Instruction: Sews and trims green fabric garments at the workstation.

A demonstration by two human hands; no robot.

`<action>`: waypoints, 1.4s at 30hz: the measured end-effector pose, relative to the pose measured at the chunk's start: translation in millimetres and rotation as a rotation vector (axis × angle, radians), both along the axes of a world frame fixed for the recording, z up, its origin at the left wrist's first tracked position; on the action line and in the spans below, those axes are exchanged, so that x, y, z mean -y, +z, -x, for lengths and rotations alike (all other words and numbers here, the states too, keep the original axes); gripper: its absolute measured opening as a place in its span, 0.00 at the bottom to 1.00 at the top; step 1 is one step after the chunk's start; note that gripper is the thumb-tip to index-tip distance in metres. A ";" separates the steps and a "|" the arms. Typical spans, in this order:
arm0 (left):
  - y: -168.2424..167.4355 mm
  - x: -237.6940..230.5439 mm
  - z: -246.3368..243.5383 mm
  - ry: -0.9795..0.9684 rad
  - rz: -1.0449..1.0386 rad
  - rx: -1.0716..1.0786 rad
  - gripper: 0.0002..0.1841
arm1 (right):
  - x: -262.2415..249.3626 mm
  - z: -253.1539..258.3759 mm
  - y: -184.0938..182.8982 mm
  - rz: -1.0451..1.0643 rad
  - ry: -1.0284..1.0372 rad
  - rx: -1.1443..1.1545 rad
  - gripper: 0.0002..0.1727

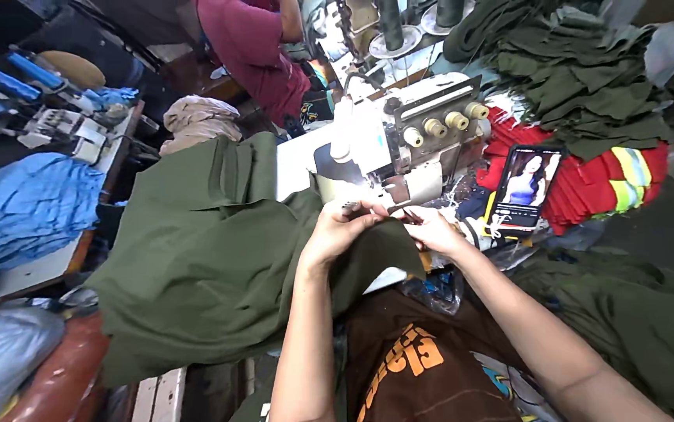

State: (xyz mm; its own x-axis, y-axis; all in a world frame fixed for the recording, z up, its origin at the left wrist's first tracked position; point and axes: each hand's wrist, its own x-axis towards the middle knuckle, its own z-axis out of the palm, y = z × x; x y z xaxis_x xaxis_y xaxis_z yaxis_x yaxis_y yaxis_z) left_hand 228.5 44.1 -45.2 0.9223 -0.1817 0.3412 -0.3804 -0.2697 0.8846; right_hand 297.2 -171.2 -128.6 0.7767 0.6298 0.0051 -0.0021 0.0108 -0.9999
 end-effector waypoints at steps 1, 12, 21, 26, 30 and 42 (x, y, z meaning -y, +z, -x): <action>-3.8 3.1 -3.8 0.097 -0.037 0.012 0.08 | 2.8 3.6 1.8 0.023 0.031 -0.041 0.10; -15.4 7.3 -16.5 0.365 -0.171 -0.024 0.10 | 45.5 37.2 -7.8 -0.130 0.096 -0.428 0.08; -17.7 11.4 -18.9 0.471 -0.242 -0.017 0.05 | 48.7 46.0 -7.7 -0.138 0.050 -0.534 0.11; -17.6 11.9 -16.4 0.472 -0.252 -0.021 0.06 | 51.9 45.5 -7.4 -0.119 -0.001 -0.580 0.14; -19.1 8.9 -25.4 0.489 -0.211 -0.022 0.05 | 50.3 45.7 -6.8 -0.096 -0.033 -0.552 0.10; -18.6 4.0 -29.9 0.481 -0.244 -0.029 0.07 | 46.9 47.0 -7.8 -0.082 -0.072 -0.527 0.04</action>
State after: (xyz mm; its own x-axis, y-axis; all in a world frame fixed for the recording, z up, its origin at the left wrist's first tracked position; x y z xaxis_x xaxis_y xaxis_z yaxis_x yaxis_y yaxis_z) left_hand 258.4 40.2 -63.8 0.9291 0.1930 0.3153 -0.1397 -0.6063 0.7829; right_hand 250.2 -218.1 -136.4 0.7287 0.5887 -0.3500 -0.4999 0.1078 -0.8594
